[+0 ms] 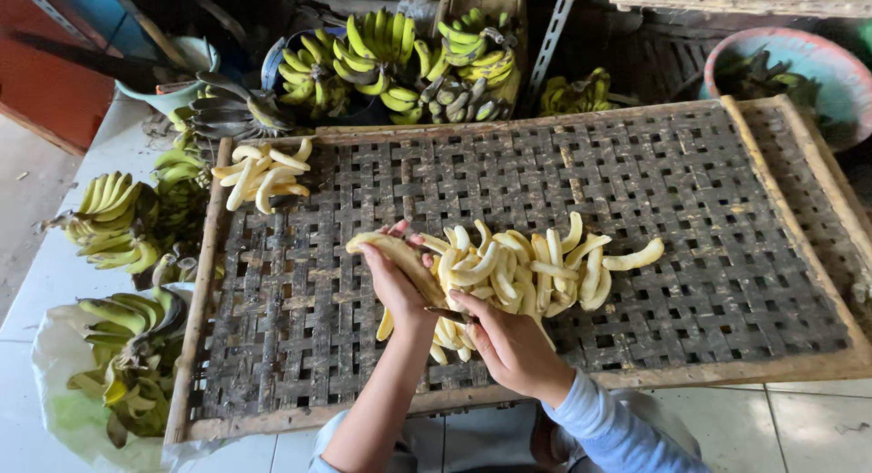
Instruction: The person sits at a woven bamboo tray and peels small bananas with a small knife, one at a time. They trim the peel and tips, place the peeled banana into a growing pile, and arrange finished bananas into a neat stack at the far end of the tray.
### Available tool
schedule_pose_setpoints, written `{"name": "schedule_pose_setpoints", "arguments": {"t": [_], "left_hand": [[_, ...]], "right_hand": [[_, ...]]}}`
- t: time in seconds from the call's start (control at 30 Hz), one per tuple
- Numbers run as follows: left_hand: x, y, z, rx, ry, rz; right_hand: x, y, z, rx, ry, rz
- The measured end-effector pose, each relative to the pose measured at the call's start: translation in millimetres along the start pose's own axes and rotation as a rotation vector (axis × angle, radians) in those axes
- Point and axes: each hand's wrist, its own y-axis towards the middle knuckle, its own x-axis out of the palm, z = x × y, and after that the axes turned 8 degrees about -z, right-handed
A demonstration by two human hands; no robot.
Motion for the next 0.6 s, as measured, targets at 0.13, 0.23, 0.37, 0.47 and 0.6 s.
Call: {"name": "schedule_pose_setpoints", "arguments": {"t": [0.13,0.23,0.37,0.47,0.6], "left_hand": [[-8,-2,-5,-0.076,0.053,0.074],[-9,-3,-5,-0.165,0.008,0.117],[-8,-5,-6,-0.225,-0.006,0.178],[-7,-6,-9,-0.248,-0.078,0.153],[-5,-12,-13,-0.256,-0.101,0.113]], "right_hand": [[5,1,3,0.022,-0.117,-0.072],[5,2,6,-0.065,-0.188,-0.020],[8,6,12,-0.030,-0.226,-0.018],[12,9,16,-0.075,-0.269,0.020],[14,7,21,-0.032,-0.252,-0.011]]}}
